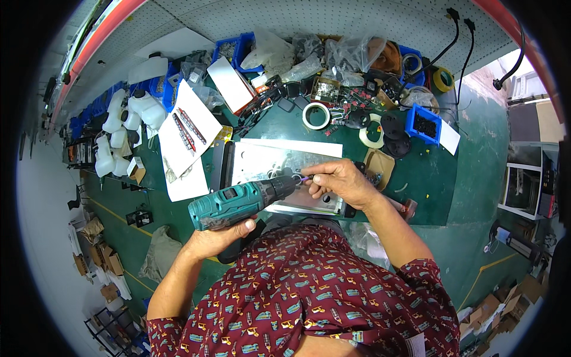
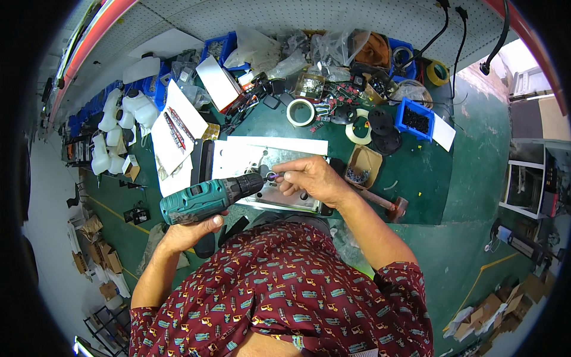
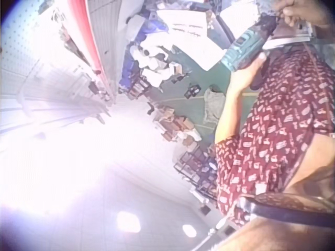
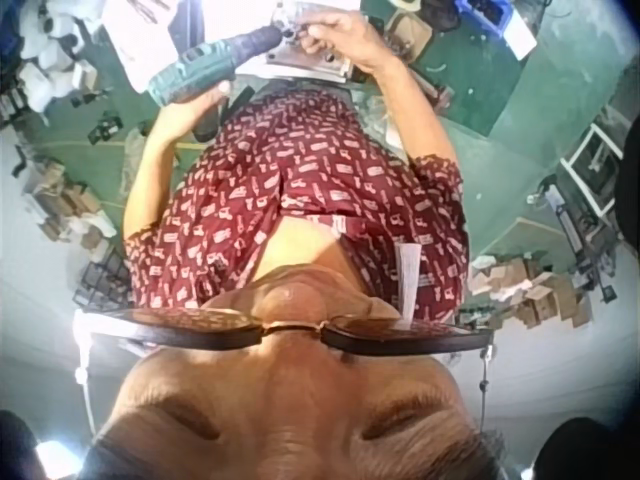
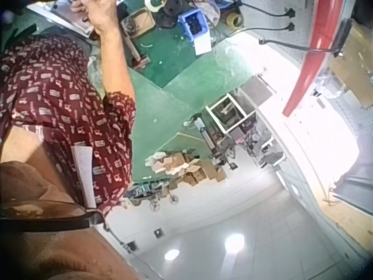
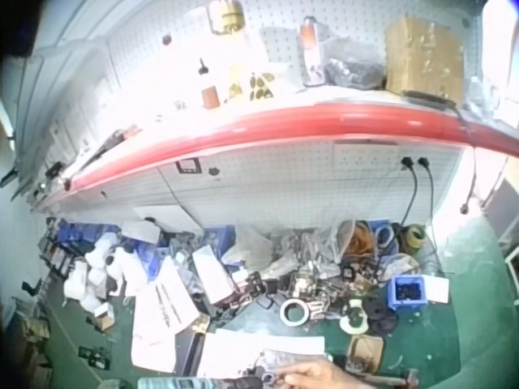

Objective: The person assembles a green rectangular electronic device on a cluttered workbench. They unpack the device, use a cordless drill to fasten screws into a metal chassis, attach a black plastic component, and secure it with additional screws. The person handles screws, a drill, and the device throughout the process.

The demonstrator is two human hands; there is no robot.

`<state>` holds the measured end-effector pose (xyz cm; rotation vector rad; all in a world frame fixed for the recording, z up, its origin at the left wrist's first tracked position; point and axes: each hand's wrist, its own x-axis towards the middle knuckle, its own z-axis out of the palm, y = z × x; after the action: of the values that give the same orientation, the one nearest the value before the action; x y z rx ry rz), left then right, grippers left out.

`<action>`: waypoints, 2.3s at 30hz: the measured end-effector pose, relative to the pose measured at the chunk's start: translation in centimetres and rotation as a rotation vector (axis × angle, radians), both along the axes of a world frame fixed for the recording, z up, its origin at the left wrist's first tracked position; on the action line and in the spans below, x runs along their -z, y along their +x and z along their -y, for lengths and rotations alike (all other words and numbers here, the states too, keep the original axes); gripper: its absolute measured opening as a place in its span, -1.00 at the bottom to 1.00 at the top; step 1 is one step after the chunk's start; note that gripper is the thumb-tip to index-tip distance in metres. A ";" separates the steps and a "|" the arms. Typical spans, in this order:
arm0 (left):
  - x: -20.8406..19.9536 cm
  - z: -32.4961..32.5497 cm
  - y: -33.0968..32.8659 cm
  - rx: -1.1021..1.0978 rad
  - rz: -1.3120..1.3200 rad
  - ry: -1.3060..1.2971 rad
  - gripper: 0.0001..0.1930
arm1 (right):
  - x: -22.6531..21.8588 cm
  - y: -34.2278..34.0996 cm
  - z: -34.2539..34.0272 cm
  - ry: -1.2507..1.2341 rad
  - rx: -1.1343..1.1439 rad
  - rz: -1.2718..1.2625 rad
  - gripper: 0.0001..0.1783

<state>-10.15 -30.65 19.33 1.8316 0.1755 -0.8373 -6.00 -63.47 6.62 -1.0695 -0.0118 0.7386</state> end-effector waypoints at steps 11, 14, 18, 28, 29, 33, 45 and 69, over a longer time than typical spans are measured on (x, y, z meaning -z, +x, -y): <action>-4.2 0.9 5.6 0.394 0.246 0.212 -0.63 | -0.4 2.1 -1.3 -0.379 0.100 0.674 -0.72; -5.4 2.8 7.4 0.420 0.248 0.192 -0.67 | -0.2 2.2 -2.2 -0.492 0.143 0.730 -0.73; -4.3 3.1 8.0 0.525 0.279 0.329 -0.66 | 1.0 1.7 -3.4 -0.538 0.155 0.745 -0.72; -4.2 4.1 8.4 0.700 0.340 0.483 -0.72 | 1.9 1.2 -4.1 -0.602 0.154 0.773 -0.70; -4.4 4.3 8.4 0.704 0.347 0.476 -0.72 | 2.0 1.2 -4.2 -0.607 0.156 0.774 -0.70; -4.1 4.7 8.5 0.740 0.408 0.510 -0.72 | 2.1 1.3 -4.2 -0.570 0.152 0.698 -0.69; -5.3 6.8 9.6 0.817 0.422 0.597 -0.73 | -3.8 -3.3 -8.3 -0.410 0.807 0.905 -0.25; -7.2 7.6 10.0 0.804 0.042 0.582 -0.53 | -6.8 0.1 -11.1 -0.219 1.064 0.906 -0.35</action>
<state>-0.15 -38.26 26.50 2.5107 -0.4209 -1.3960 -5.95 -52.38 13.38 -1.3357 -0.1277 -0.7386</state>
